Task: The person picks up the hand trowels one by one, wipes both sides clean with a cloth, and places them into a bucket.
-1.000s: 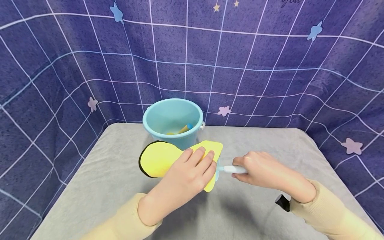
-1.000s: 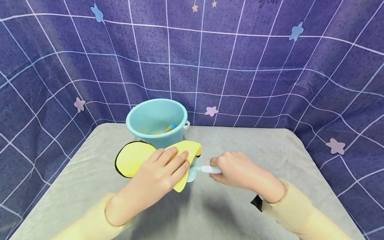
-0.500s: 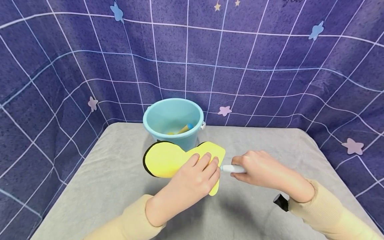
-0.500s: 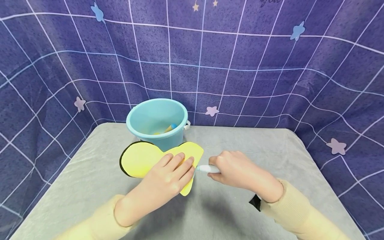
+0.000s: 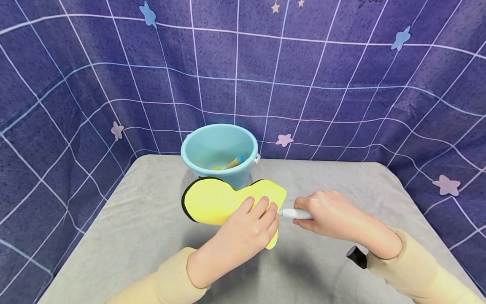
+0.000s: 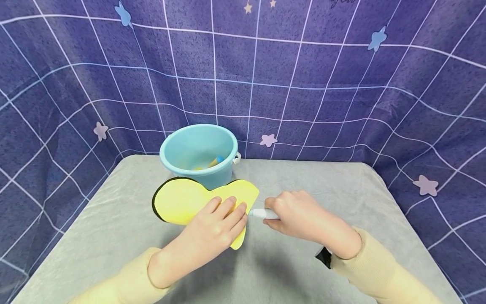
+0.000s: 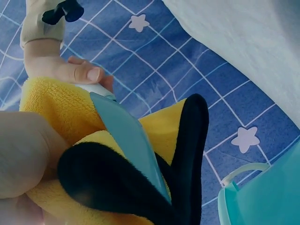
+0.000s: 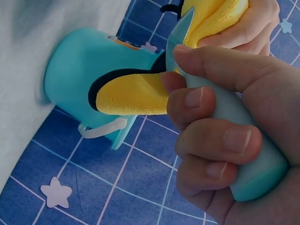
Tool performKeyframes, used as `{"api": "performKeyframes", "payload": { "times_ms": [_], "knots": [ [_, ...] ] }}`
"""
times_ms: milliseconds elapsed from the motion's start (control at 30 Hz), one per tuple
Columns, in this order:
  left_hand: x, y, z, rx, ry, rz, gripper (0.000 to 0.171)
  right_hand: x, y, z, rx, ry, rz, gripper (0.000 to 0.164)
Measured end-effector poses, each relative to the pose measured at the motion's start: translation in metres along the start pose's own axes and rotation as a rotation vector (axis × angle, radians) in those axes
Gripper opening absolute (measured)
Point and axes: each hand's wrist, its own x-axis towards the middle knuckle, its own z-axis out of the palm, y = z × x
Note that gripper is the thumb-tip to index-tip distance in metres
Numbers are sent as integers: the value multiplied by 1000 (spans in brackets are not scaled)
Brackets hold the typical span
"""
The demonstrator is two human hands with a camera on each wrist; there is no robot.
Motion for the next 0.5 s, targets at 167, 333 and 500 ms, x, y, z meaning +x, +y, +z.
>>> {"api": "performKeyframes", "payload": {
  "times_ms": [167,333,500],
  "knots": [
    [0,1,1,2,-1,-8,29,0,1,-1,9,0,-7,21],
    [-1,1,0,8,-16,-13,29,-1,2,-2,16,-11,-6,20],
    [-4,0,0,3,-45,-13,31,-2,3,-3,23,-17,-2,20]
  ]
}}
